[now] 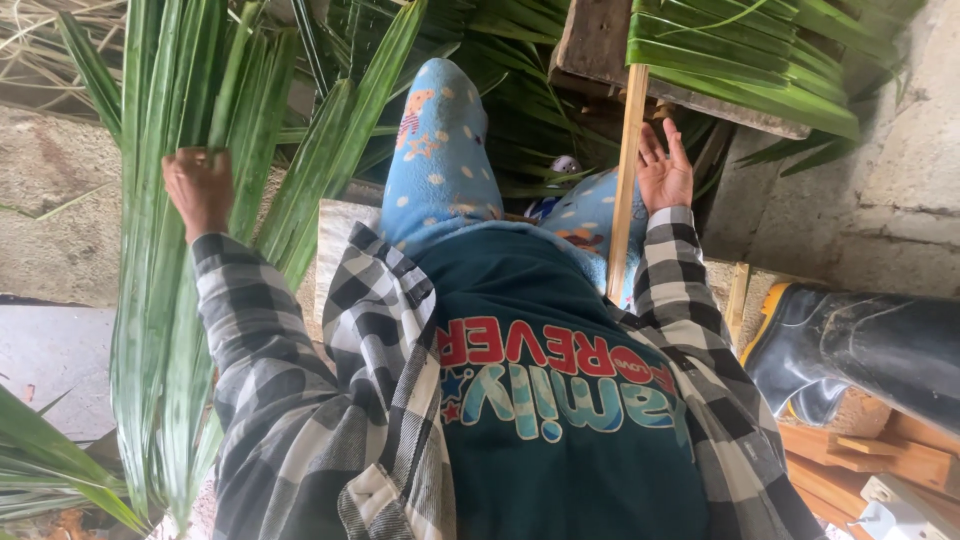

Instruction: Weaving palm leaves onto a wooden frame to create a thatched panel

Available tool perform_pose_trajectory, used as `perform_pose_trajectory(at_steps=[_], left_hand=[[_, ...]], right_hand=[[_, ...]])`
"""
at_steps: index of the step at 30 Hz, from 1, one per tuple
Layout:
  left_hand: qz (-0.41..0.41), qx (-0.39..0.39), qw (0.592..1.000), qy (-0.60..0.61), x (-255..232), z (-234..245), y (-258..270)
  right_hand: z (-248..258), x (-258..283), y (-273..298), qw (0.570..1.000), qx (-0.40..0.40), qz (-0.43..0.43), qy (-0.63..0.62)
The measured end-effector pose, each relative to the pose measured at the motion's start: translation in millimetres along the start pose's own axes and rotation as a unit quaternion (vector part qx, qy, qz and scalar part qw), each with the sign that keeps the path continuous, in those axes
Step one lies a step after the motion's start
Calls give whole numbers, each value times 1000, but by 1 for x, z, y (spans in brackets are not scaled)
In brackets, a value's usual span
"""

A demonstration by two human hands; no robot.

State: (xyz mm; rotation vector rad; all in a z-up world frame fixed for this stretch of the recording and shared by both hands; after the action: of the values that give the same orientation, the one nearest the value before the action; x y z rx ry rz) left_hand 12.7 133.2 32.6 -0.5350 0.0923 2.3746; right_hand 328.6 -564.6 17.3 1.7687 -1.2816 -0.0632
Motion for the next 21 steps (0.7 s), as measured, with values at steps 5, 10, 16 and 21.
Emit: perform_pose_trajectory(at_steps=[5,10,16,21], left_hand=[[-89,-30,994,49,10,20,-4],[-37,59,995,68,-22,36,7],[30,100,994,-3,-16,16,12],[-6,86,996,40,-9,20,3]], right_hand=[[2,0,-1,1000,10,-1,9],[-2,-1,3,1000,16,-2,10],[-3,1,3,1000,8,-5,4],[-2,1,0,1000,4,-3,14]])
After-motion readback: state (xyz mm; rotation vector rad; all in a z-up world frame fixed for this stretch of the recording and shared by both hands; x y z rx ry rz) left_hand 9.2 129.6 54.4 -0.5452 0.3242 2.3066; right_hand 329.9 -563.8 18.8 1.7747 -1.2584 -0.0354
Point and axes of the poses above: each hand's wrist, its own y-axis away from the middle knuckle, its own z-axis out of the back of the hand, x = y × z, the point moved 1 cm from there along -y, towards the middle knuckle, and after that the axes turned 8 degrees about -x, right-handed, at the moved point
